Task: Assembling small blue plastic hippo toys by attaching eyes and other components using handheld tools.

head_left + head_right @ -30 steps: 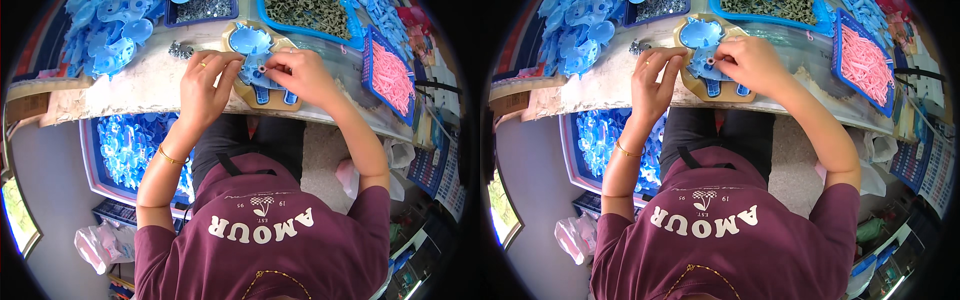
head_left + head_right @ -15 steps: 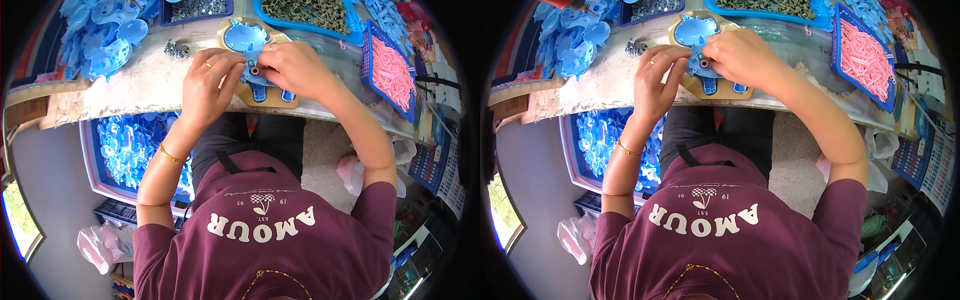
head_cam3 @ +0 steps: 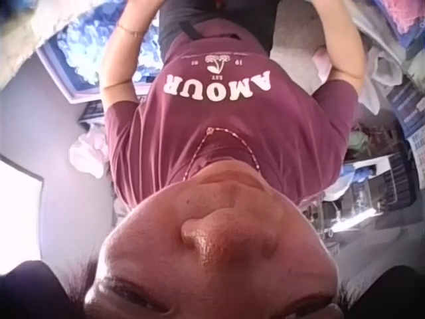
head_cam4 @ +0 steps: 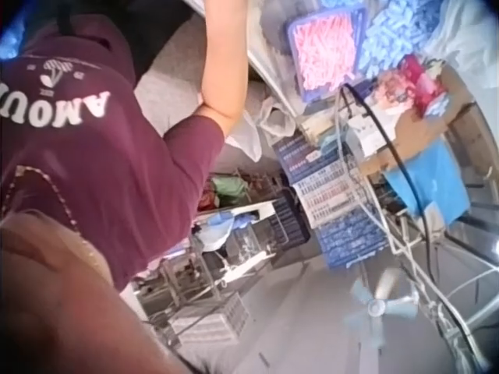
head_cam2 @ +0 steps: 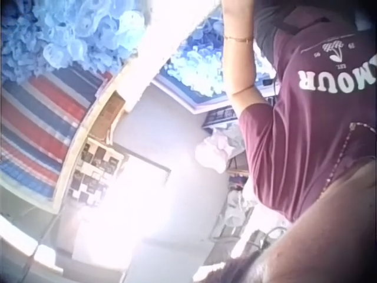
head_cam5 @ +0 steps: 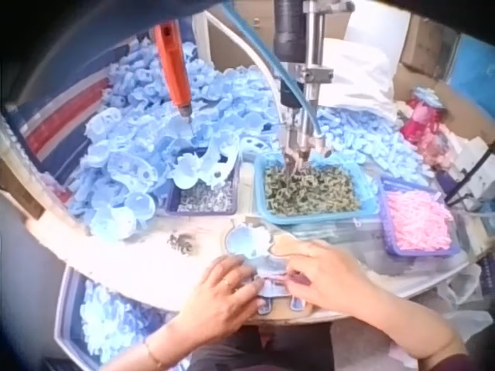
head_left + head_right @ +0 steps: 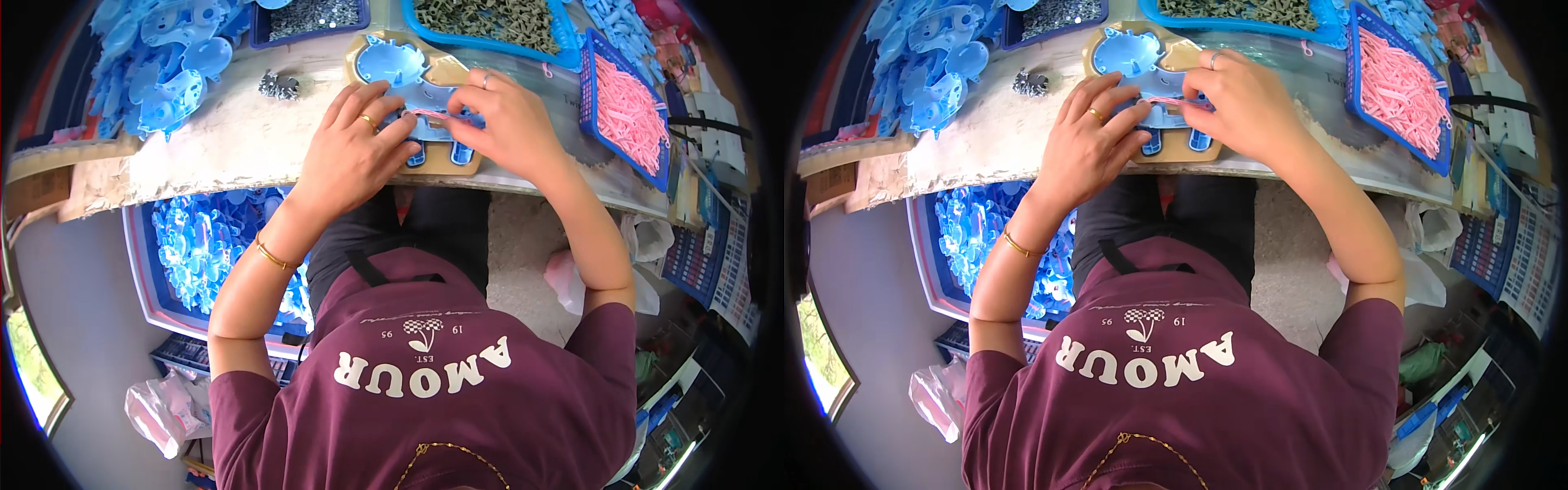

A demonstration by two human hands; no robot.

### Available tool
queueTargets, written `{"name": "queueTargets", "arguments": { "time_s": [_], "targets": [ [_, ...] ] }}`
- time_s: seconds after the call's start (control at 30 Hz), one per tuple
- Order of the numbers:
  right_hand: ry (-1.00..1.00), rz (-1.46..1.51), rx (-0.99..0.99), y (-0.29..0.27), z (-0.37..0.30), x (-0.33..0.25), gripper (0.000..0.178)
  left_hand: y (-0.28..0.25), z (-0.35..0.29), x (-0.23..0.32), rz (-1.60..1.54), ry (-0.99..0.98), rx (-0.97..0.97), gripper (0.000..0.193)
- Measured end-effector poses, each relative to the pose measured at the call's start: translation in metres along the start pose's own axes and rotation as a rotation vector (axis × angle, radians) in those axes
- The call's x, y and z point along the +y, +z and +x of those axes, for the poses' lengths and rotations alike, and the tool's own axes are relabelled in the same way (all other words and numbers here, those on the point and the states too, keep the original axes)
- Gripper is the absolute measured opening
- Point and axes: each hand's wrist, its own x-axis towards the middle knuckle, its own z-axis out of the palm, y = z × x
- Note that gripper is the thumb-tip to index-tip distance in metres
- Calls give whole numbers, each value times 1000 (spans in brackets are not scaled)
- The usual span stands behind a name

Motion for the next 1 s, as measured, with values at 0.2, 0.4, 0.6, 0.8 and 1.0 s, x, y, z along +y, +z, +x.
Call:
{"name": "queueTargets", "arguments": {
  "time_s": [0.2, 0.4, 0.6, 0.8, 1.0],
  "targets": [
    [-82, -4, 127, 14, -3, 9, 12, 5, 0, 1, -17, -23, 1, 24],
    [-29, 19, 146, 13, -2, 14, 11, 5, 5, 0, -21, -32, 14, 25],
    [9, -69, -131, -1, 14, 7, 13, 3, 4, 0, -57, -38, 8, 27],
    [-130, 550, 335, -12, 86, -47, 44, -5, 5, 4, -71, -14, 89, 27],
    [-401, 454, 809, -23, 206, -123, 61, -21, 2, -25, -28, -82, 195, 13]
  ]
}}
